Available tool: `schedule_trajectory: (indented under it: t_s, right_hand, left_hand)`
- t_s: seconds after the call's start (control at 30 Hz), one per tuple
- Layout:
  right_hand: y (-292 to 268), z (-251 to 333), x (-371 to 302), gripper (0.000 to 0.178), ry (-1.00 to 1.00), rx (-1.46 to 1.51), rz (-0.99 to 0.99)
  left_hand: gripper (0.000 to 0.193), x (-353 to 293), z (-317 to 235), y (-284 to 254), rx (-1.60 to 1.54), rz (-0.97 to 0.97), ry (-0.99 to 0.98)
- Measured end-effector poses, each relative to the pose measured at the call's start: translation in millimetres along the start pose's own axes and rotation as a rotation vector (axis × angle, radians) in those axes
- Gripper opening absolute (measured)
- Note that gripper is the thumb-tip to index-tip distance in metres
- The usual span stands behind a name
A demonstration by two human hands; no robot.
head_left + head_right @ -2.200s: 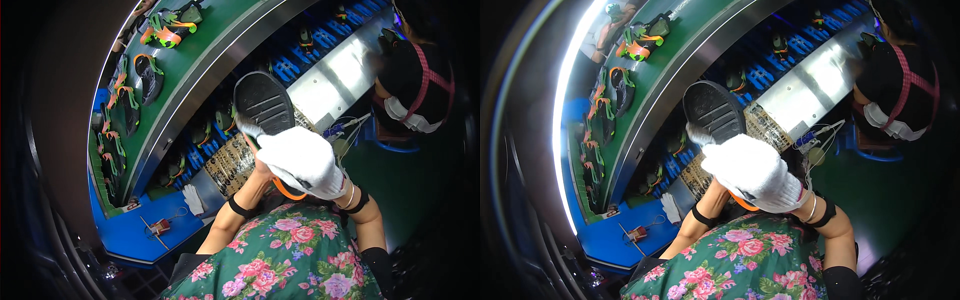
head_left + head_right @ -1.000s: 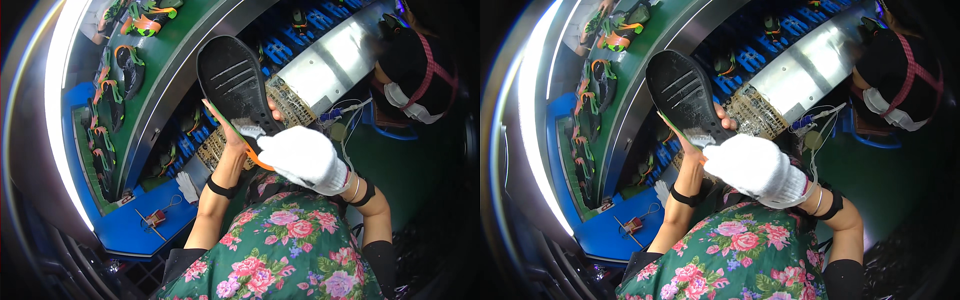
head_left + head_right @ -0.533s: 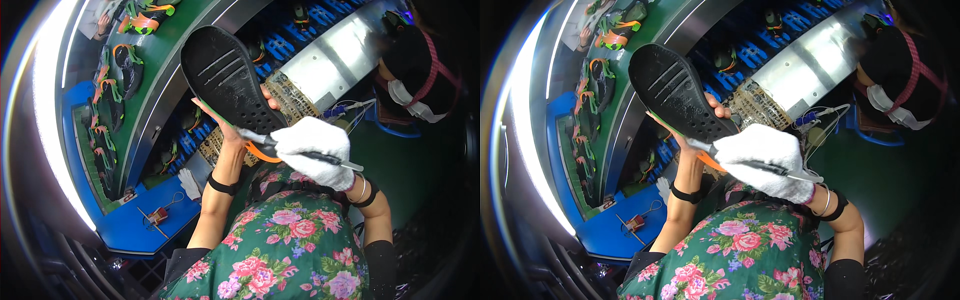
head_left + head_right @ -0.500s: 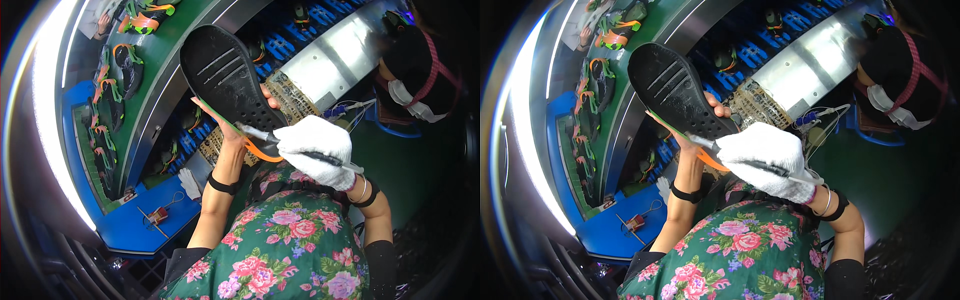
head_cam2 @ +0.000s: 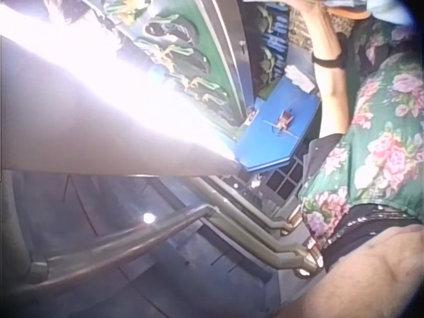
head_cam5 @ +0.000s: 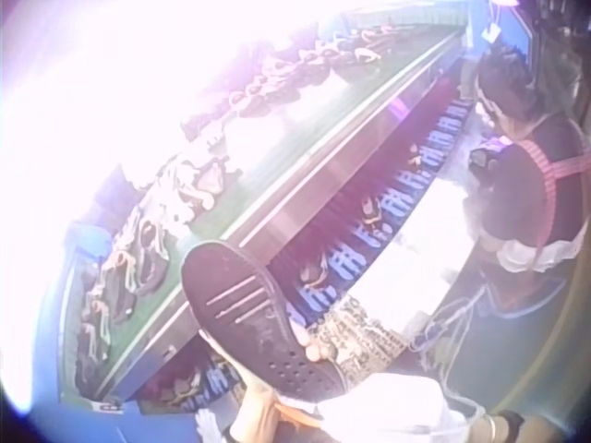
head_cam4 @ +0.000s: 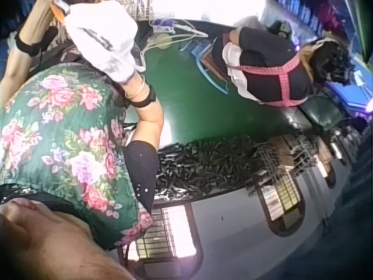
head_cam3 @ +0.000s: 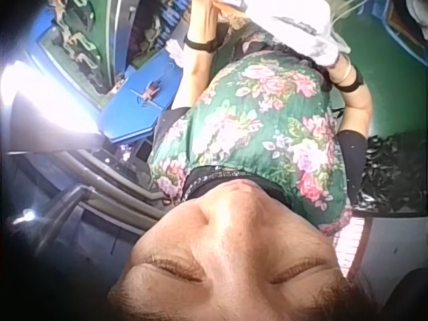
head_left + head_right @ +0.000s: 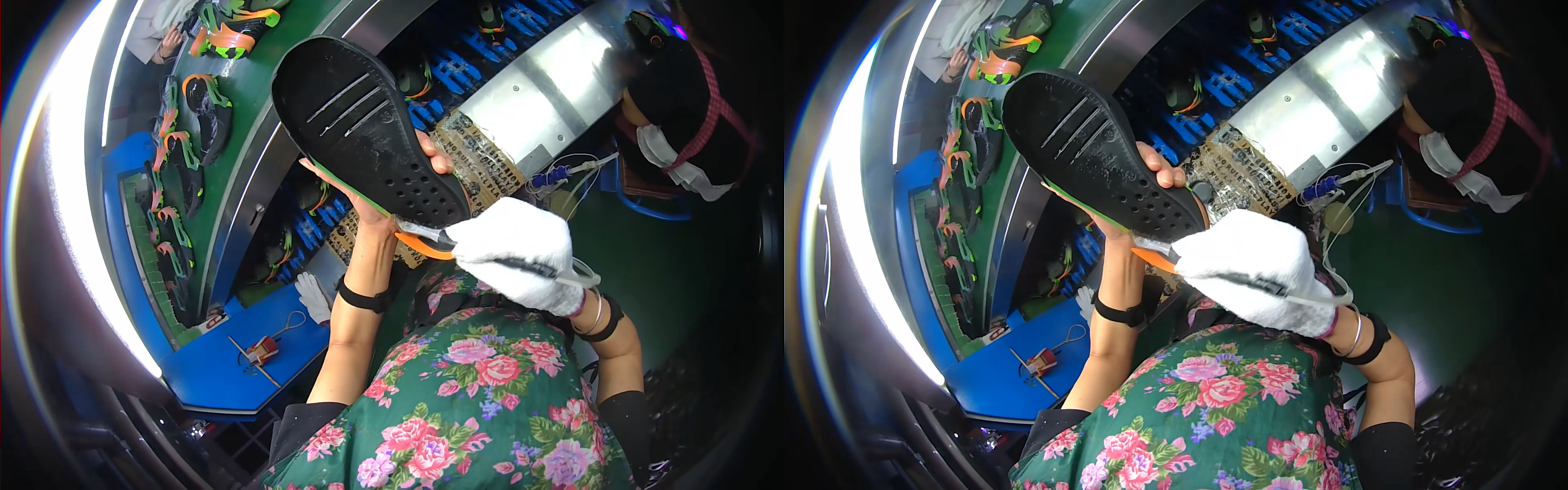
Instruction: Apply adhesive or primer to the bottom of shoe soles using a brush.
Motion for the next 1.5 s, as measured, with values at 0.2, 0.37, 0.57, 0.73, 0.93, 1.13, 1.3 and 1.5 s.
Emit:
schedule_trajectory:
  t_s: [0.2,0.37,0.57,0.73,0.93,1.13,1.3,1.5]
  right_hand:
    - [-0.5,6.7,1.7,0.018,-0.102,-0.103,-0.002]
    - [-7.7,-2.6,-2.1,0.022,0.041,0.011,-0.007]
    - [-11.2,3.3,4.1,0.021,0.023,0.017,0.004]
    - [-6.8,6.8,4.3,0.029,-0.097,-0.105,0.070]
    - [-5.4,12.9,1.2,0.034,-0.160,-0.183,0.076]
    - [-4.7,16.8,10.7,0.032,-0.143,-0.118,0.033]
    - [-17.5,5.7,3.9,0.023,0.028,-0.185,-0.103]
    - [-17.3,-13.2,5.0,0.020,0.155,0.119,-0.012]
  left_hand:
    - [0.101,5.6,-2.7,0.9,0.047,0.016,-0.038]
    - [0.087,10.2,-6.5,-0.2,0.122,0.018,-0.051]
    - [0.079,18.7,-7.6,12.4,0.124,0.021,-0.031]
    - [0.078,22.0,-11.3,4.7,0.180,0.037,-0.016]
    - [0.108,29.2,-6.9,2.5,0.121,0.018,-0.018]
    - [0.122,30.6,-3.2,-4.6,0.086,-0.006,-0.031]
    - [0.126,33.8,3.2,-6.6,-0.020,-0.022,-0.078]
    - [0.125,34.7,4.7,-11.3,0.097,-0.058,-0.118]
Point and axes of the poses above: each hand's wrist, its own x-axis towards the middle knuckle, its own y-axis out of the palm, z = x × y, the point moved 4 cm from there along x, towards the middle knuckle, and after that the axes turned 2 degrees about -x, right-handed, at the moved point
